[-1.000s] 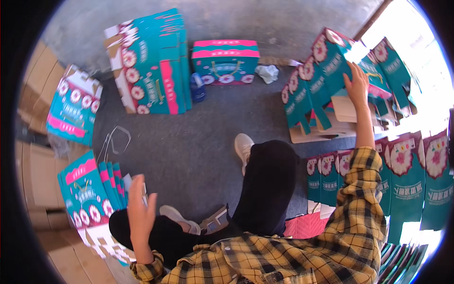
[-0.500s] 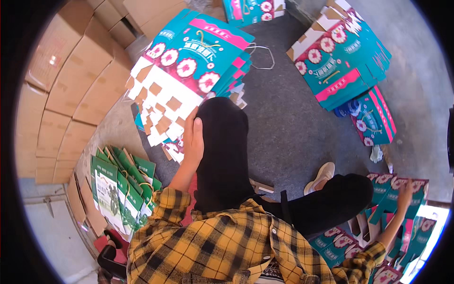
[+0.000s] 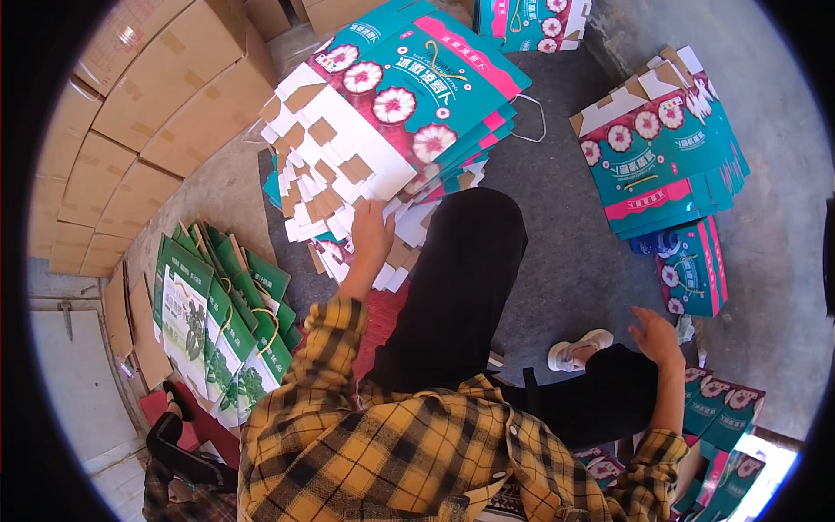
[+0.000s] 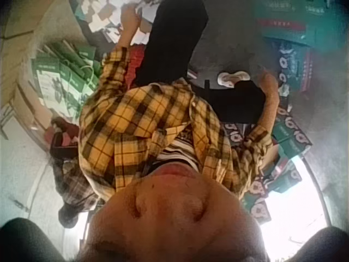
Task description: The recorder is folding and assembling cardboard gift boxes from flat sheets.
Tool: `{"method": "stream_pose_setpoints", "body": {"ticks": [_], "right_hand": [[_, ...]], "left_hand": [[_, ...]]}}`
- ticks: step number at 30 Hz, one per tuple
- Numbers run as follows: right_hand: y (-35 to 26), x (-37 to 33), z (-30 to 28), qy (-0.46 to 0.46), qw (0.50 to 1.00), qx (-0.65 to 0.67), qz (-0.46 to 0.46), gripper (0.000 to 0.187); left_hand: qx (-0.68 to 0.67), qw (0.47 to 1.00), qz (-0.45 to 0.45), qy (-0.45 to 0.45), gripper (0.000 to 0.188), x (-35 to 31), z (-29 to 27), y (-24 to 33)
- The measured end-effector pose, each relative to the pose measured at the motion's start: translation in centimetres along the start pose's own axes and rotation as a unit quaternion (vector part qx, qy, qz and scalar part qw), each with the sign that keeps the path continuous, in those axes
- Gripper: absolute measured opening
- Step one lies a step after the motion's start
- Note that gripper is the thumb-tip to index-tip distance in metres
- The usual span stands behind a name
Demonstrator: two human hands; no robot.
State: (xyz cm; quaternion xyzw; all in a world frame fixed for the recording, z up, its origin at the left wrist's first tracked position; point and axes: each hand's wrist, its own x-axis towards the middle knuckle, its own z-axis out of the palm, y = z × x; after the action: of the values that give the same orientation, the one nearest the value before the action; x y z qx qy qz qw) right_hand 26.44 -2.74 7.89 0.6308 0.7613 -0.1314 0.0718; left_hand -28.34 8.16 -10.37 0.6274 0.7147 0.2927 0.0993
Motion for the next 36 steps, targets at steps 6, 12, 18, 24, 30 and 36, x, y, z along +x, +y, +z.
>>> {"method": "stream_pose_setpoints", "body": {"ticks": [6,12,18,24,30,36], "right_hand": [[0.0,0.2,0.0,-0.049,0.996,-0.019,0.073,0.040],[0.0,0.2,0.8,-0.071,0.994,-0.019,0.083,0.040],[0.6,-0.1,0.6,-0.054,0.994,0.000,0.098,0.039],[0.6,0.0,0.6,-0.042,0.996,-0.017,0.072,0.040],[-1.6,1.1,-1.4,0.165,0.986,0.029,0.020,0.047],[-16.2,4.7,-5.7,0.327,0.928,0.090,-0.155,0.091]], "left_hand": [[0.097,0.986,0.097,0.097,0.057,7.2,4.0,2.1],[0.194,0.978,0.076,0.023,0.072,10.1,5.7,1.9],[0.238,0.957,0.163,0.029,0.061,10.0,3.5,1.8],[0.213,0.938,0.243,0.123,0.049,10.9,-6.1,6.0],[0.138,0.901,0.395,0.113,0.035,8.4,-19.5,18.3],[0.147,0.805,0.575,0.001,0.030,-0.8,-17.4,25.4]]}}
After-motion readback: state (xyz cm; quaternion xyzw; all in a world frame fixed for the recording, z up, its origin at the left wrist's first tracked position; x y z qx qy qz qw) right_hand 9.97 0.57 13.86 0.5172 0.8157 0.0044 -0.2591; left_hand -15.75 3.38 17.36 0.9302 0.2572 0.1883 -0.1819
